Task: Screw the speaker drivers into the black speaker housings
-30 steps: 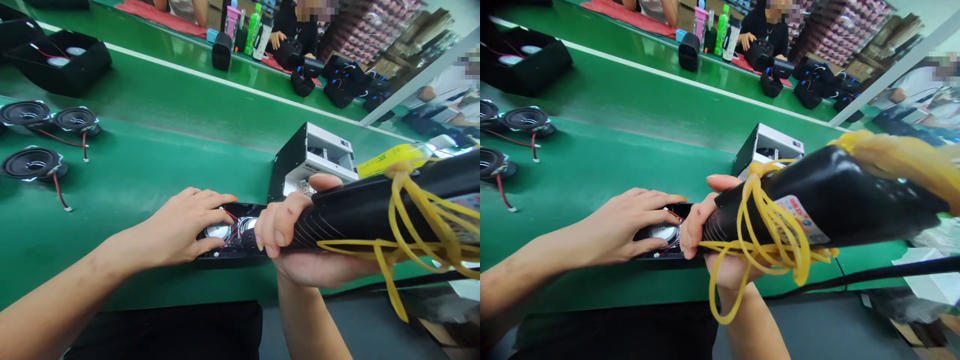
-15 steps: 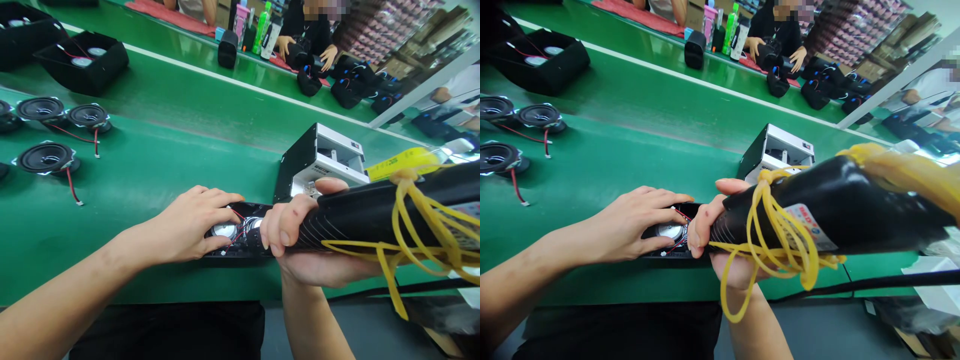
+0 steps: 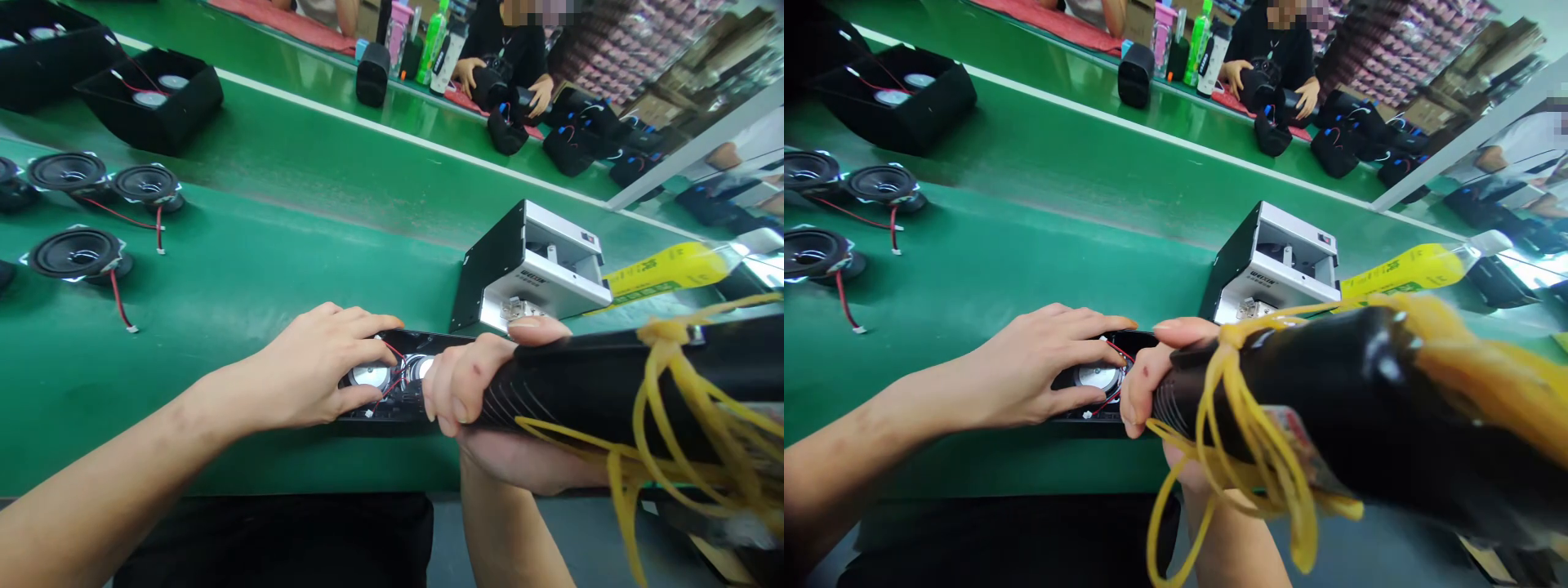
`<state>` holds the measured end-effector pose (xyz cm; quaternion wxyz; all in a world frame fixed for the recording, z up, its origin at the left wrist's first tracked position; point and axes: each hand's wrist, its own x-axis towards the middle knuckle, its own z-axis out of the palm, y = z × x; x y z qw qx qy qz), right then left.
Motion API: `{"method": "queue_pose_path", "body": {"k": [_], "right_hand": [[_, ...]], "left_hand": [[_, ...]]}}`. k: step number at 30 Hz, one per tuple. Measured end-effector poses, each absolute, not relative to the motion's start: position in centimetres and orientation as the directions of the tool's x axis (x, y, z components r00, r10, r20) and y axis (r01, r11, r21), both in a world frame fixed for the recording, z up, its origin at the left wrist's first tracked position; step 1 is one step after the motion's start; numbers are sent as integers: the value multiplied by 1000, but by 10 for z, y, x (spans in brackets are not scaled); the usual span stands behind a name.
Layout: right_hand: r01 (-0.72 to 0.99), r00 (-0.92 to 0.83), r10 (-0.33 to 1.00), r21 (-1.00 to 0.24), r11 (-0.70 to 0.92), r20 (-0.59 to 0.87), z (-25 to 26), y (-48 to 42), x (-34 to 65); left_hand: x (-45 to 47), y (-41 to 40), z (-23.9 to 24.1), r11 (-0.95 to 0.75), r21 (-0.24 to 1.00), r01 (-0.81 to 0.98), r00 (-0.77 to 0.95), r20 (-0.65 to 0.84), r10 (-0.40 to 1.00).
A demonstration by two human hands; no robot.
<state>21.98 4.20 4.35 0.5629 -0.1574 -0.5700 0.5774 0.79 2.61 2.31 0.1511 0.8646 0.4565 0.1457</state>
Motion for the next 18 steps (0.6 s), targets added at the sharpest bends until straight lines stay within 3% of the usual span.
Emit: {"method": "queue_pose_path", "body": {"k": [3,10,18], "right_hand": [[-531,-207,820,-765,365,534,43,41,216],[-582,-145,836,-729,360,529,43,40,227],[-593,-89,835,-703,393,542,58,44,241]], "left_hand": [[4,24,19,-539,389,747,543,111,832],[-3,24,7,-535,388,750,532,127,837],[-2,17,23,-483,492,724,492,122,862]]}}
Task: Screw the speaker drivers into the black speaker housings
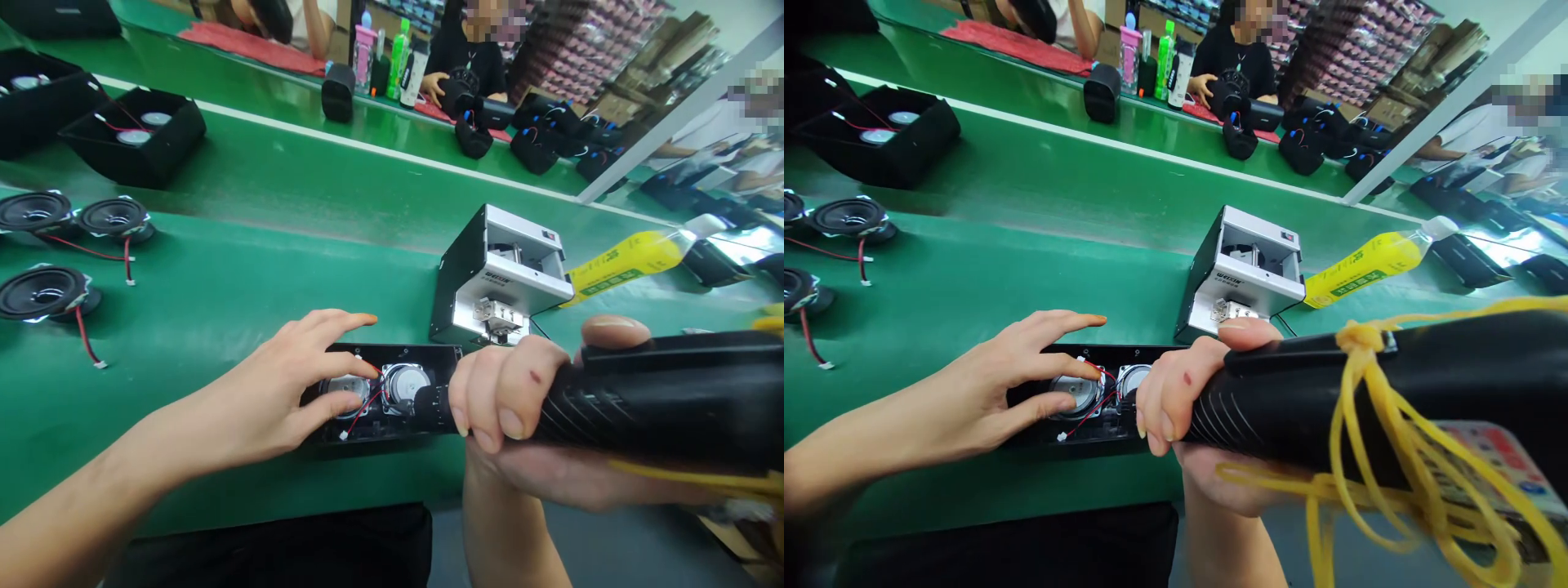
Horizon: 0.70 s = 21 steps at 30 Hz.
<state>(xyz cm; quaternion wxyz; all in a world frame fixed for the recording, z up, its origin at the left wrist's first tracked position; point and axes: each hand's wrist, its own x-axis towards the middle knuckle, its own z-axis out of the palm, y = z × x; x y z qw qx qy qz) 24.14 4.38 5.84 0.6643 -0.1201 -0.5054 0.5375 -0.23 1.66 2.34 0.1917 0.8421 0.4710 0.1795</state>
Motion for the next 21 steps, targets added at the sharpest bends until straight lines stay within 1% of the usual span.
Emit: {"method": "queue_pose_path", "body": {"k": [4,7,13,17,21], "right_hand": [[-638,-113,815,-670,378,568,70,46,243],[-659,-139,795,-654,370,590,76,47,241],[-710,-112,774,-595,377,623,79,46,233],[-711,-102,779,-593,378,619,77,48,234],[-724,-98,782,-584,368,615,75,48,235]], "left_hand": [[12,6,29,-520,389,760,483,196,853],[23,3,27,-557,353,751,503,241,830],[25,5,20,-553,388,737,479,277,833],[24,4,17,-521,434,735,438,283,854],[24,4,17,-506,456,732,436,257,863]]}}
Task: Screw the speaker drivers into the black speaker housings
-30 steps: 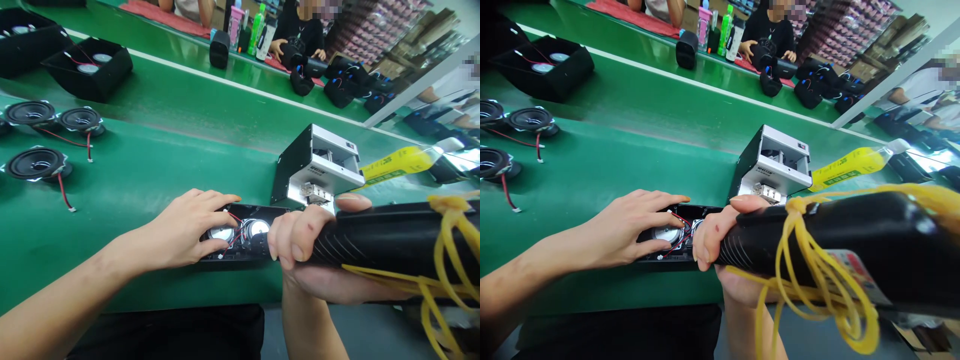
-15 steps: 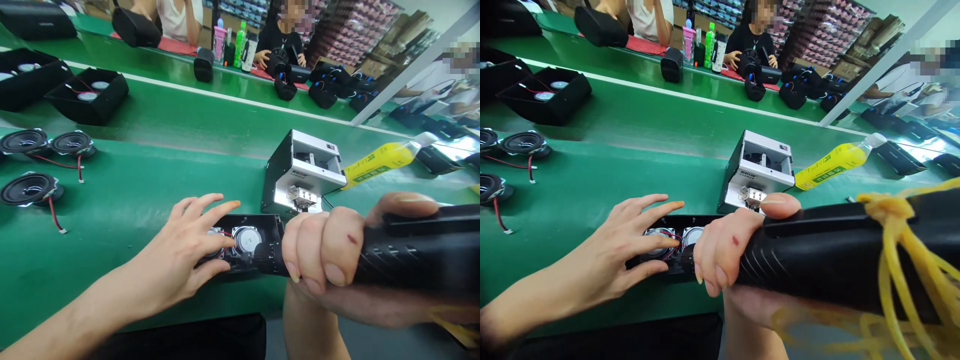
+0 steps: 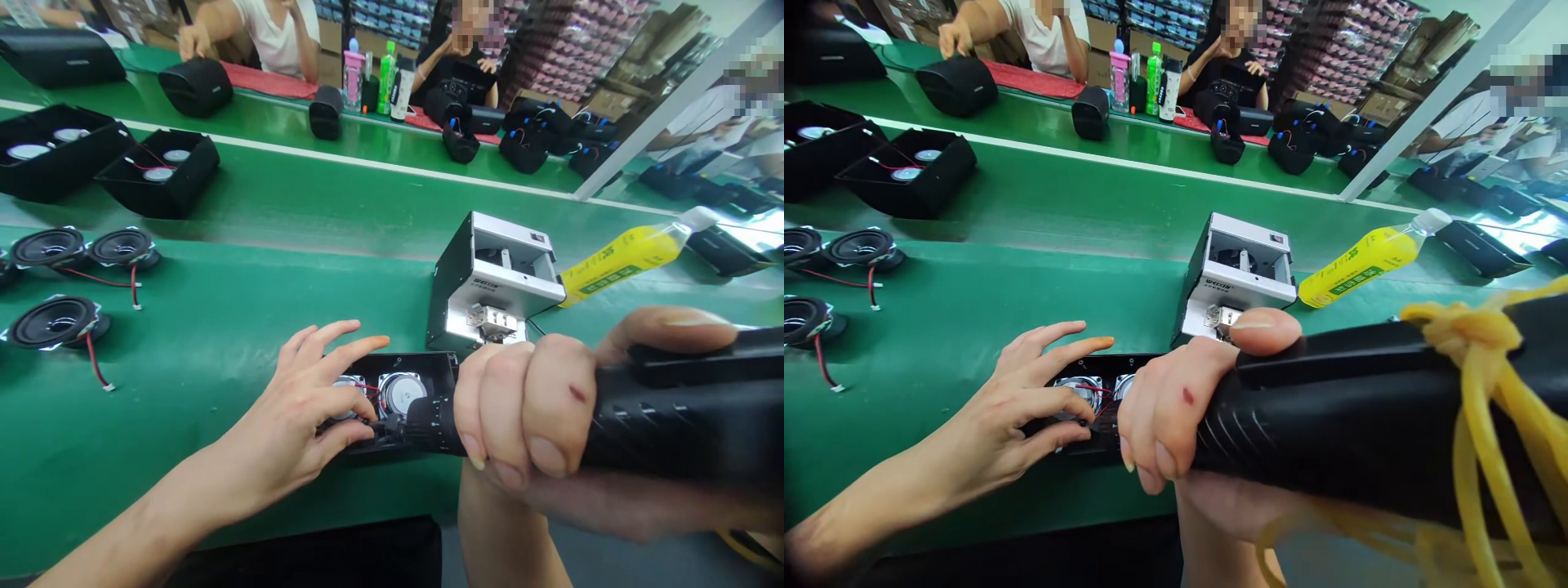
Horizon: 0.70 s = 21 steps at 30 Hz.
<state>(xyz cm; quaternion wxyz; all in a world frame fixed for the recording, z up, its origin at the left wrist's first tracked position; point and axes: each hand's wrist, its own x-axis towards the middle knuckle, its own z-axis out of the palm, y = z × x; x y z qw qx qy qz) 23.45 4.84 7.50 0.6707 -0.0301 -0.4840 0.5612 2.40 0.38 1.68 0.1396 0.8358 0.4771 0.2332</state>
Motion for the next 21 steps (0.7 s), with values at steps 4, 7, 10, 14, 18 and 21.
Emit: {"method": "queue_pose_path", "body": {"k": [4,7,10,14,18,21], "right_hand": [[-711,-112,784,-601,366,610,74,47,235],[-709,-123,779,-604,364,614,74,47,236],[-701,-120,788,-613,363,604,75,47,237],[-671,-169,789,-655,347,591,74,48,240],[-675,-173,775,-646,357,608,72,50,239],[-676,-179,791,-658,333,585,70,49,236]], "left_hand": [[24,4,18,-509,463,725,448,244,860],[24,5,18,-520,465,716,458,249,853],[24,5,18,-523,464,715,470,236,851],[25,3,18,-535,461,708,483,238,843],[27,3,19,-539,459,706,492,230,840],[27,3,21,-545,458,702,516,202,833]]}}
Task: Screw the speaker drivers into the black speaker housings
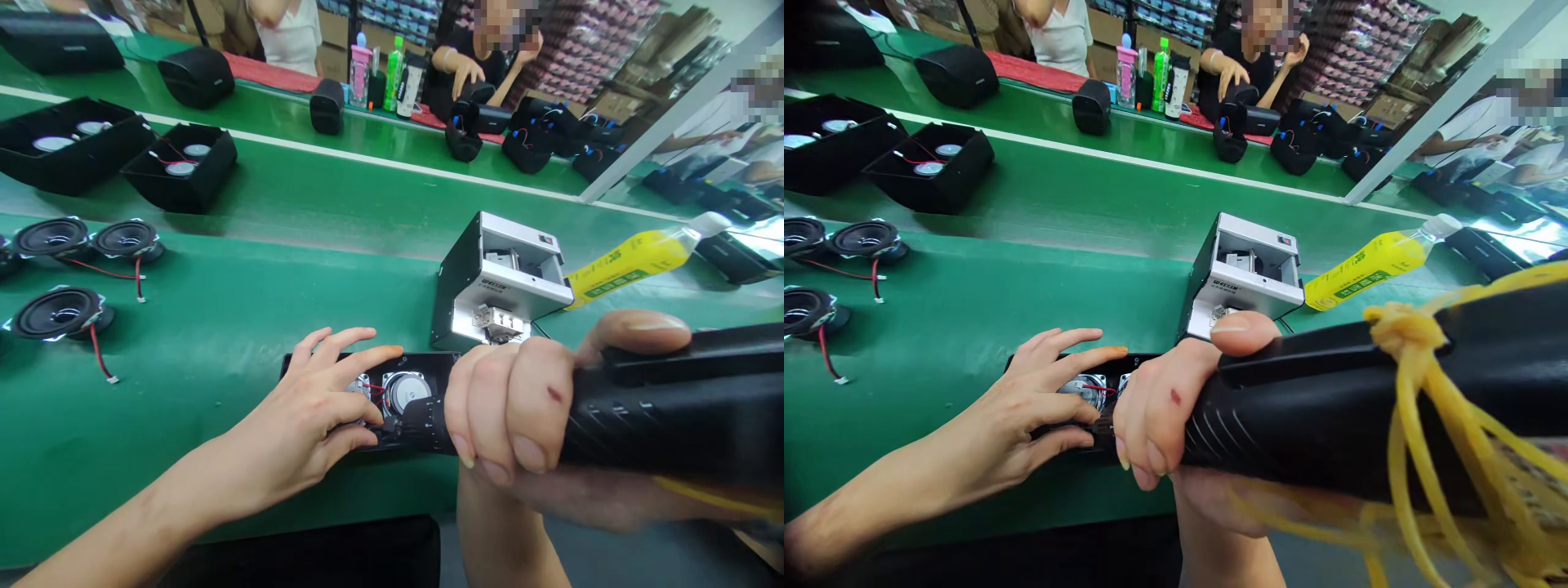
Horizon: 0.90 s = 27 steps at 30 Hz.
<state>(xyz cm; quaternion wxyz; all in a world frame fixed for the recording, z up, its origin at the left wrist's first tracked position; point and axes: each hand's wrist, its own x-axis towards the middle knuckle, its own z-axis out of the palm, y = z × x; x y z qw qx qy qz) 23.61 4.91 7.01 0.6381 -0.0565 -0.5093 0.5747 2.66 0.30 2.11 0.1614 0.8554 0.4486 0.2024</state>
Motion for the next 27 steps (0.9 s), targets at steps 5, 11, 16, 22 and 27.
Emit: {"method": "queue_pose_path", "body": {"k": [5,11,16,22,27], "right_hand": [[-622,-231,800,-717,315,553,68,46,237],[-592,-177,810,-718,366,559,57,43,236],[-577,-170,832,-738,351,529,47,41,231],[-576,-142,840,-734,360,523,43,40,222],[-572,-150,837,-737,361,527,41,39,221]], "left_hand": [[18,0,26,-572,419,705,541,203,816],[-2,-3,20,-557,331,762,511,222,831],[-9,1,9,-503,396,768,466,193,864],[-7,4,9,-461,484,744,446,155,881],[-6,5,9,-450,512,731,439,151,886]]}}
